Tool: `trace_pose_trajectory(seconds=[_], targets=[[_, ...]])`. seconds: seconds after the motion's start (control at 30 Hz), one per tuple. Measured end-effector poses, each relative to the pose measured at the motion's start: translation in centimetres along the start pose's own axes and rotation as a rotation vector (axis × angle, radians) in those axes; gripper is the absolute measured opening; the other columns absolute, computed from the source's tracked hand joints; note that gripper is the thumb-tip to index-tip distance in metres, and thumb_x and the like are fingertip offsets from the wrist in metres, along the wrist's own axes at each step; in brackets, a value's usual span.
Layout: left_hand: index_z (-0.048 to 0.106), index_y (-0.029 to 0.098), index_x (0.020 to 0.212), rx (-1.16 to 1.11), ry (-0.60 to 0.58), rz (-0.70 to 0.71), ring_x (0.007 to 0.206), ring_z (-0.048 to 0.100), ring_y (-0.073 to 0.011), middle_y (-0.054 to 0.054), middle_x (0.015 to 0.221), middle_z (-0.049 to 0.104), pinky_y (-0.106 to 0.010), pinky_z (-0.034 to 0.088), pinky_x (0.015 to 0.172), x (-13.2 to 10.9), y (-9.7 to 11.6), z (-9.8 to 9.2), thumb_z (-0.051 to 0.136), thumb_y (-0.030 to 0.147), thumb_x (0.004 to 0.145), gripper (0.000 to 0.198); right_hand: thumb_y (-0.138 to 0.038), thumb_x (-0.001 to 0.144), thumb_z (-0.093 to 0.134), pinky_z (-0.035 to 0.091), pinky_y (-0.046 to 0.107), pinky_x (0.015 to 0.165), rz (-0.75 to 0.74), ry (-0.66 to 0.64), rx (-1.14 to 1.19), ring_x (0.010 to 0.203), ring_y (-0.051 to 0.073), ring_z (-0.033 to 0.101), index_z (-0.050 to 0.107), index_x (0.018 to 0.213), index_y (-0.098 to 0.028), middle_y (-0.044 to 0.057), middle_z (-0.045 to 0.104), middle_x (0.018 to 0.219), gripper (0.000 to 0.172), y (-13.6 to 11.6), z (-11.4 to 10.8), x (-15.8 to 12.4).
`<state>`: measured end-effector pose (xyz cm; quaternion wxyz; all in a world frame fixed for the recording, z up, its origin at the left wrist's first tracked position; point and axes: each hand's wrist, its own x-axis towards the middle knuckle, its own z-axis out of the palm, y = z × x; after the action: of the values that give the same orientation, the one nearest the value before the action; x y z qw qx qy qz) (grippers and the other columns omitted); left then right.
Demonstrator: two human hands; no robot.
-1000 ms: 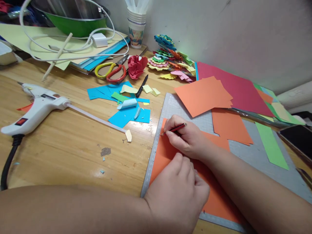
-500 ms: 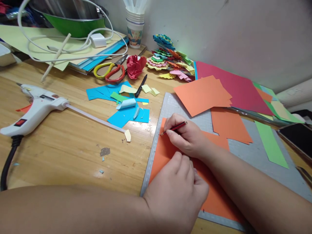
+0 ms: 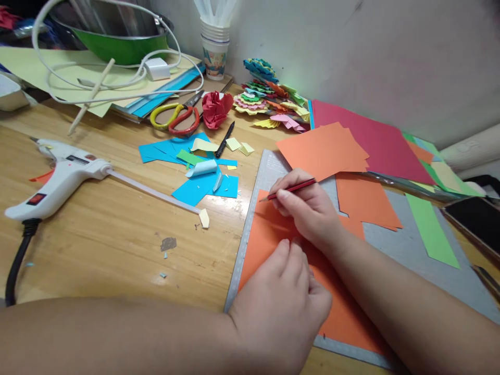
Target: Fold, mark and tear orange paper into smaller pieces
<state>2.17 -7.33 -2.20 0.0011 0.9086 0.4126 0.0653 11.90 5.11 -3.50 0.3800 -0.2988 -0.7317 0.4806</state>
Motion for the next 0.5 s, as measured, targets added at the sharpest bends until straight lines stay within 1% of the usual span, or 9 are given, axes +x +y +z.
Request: trace_pose_trajectory(seconds=[0.03, 0.1, 0.13, 0.2, 0.27, 0.33, 0.4, 0.43, 0.5], targets=[[0.063, 0.017, 0.108, 0.001, 0.013, 0.003, 0.124, 0.046, -0.0315, -0.015, 0.126, 0.06, -0.043, 0.018, 0.107, 0.0, -0.1, 0.1, 0.056, 0.042, 0.082, 0.037, -0.022, 0.09, 0.048, 0.04, 0.028, 0.057, 0.012, 0.073, 0.048, 0.065, 0.013, 0.051, 0.053, 0.087, -0.023, -0.001, 0.054, 0.075, 0.005, 0.1, -0.1, 0.0], [0.062, 0.016, 0.108, 0.003, 0.035, 0.011, 0.126, 0.044, -0.032, -0.016, 0.129, 0.057, -0.043, 0.015, 0.108, 0.0, -0.3, 0.3, 0.058, 0.042, 0.08, 0.039, -0.026, 0.092, 0.046, 0.039, 0.028, 0.053, -0.002, 0.165, 0.061, 0.061, 0.013, 0.049, 0.055, 0.093, -0.024, 0.0, 0.055, 0.074, 0.009, 0.2, -0.3, 0.0], [0.062, 0.015, 0.107, 0.005, 0.054, 0.017, 0.126, 0.043, -0.0321, -0.016, 0.129, 0.056, -0.043, 0.015, 0.109, 0.1, -0.4, 0.3, 0.059, 0.042, 0.079, 0.039, -0.028, 0.093, 0.045, 0.039, 0.028, 0.053, -0.024, 0.191, 0.032, 0.061, 0.013, 0.05, 0.055, 0.096, -0.024, 0.0, 0.057, 0.076, 0.011, 0.2, -0.5, 0.0], [0.062, 0.014, 0.105, 0.019, 0.094, 0.028, 0.123, 0.044, -0.0315, -0.015, 0.125, 0.058, -0.043, 0.016, 0.108, 0.3, -0.6, 0.1, 0.059, 0.039, 0.079, 0.036, -0.029, 0.095, 0.042, 0.043, 0.03, 0.06, -0.052, 0.222, -0.075, 0.069, 0.014, 0.054, 0.055, 0.099, -0.025, 0.002, 0.059, 0.084, 0.014, -0.1, -1.1, 0.0], [0.064, 0.014, 0.1, 0.03, 0.109, 0.041, 0.11, 0.051, -0.029, -0.012, 0.111, 0.062, -0.042, 0.027, 0.1, 0.4, -0.5, -0.5, 0.059, 0.033, 0.079, 0.03, -0.03, 0.096, 0.04, 0.043, 0.031, 0.066, -0.042, 0.201, -0.251, 0.078, 0.016, 0.056, 0.053, 0.098, -0.025, 0.002, 0.059, 0.087, 0.014, -0.7, -1.9, -0.3], [0.065, 0.016, 0.09, -0.007, 0.049, 0.099, 0.087, 0.053, -0.0236, -0.007, 0.088, 0.062, -0.037, 0.038, 0.081, 0.0, -0.2, -1.3, 0.06, 0.031, 0.078, 0.02, -0.028, 0.095, 0.04, 0.042, 0.031, 0.066, 0.008, 0.127, -0.47, 0.078, 0.017, 0.055, 0.051, 0.098, -0.025, 0.002, 0.056, 0.083, 0.012, -1.3, -2.9, -0.9], [0.063, 0.018, 0.079, -0.088, -0.036, 0.174, 0.071, 0.049, -0.0191, -0.003, 0.073, 0.056, -0.031, 0.035, 0.063, -0.8, 0.1, -2.0, 0.061, 0.031, 0.079, 0.013, -0.028, 0.094, 0.04, 0.04, 0.031, 0.063, 0.085, 0.039, -0.636, 0.073, 0.017, 0.053, 0.049, 0.1, -0.024, 0.001, 0.053, 0.081, 0.011, -1.8, -3.7, -1.7], [0.063, 0.019, 0.077, -0.128, -0.066, 0.195, 0.067, 0.047, -0.018, -0.002, 0.07, 0.054, -0.03, 0.032, 0.059, -1.3, 0.3, -2.2, 0.061, 0.031, 0.08, 0.013, -0.027, 0.094, 0.04, 0.04, 0.031, 0.063, 0.122, 0.005, -0.681, 0.072, 0.017, 0.052, 0.048, 0.102, -0.023, 0.002, 0.053, 0.082, 0.012, -2.0, -4.1, -2.1], [0.063, 0.019, 0.081, -0.174, -0.08, 0.143, 0.066, 0.045, -0.0176, -0.001, 0.068, 0.054, -0.03, 0.03, 0.058, -2.5, 0.6, -2.3, 0.061, 0.03, 0.081, 0.011, -0.028, 0.092, 0.041, 0.04, 0.033, 0.065, 0.169, -0.028, -0.709, 0.075, 0.018, 0.052, 0.046, 0.106, -0.022, 0.004, 0.055, 0.088, 0.016, -2.1, -4.7, -2.6]])
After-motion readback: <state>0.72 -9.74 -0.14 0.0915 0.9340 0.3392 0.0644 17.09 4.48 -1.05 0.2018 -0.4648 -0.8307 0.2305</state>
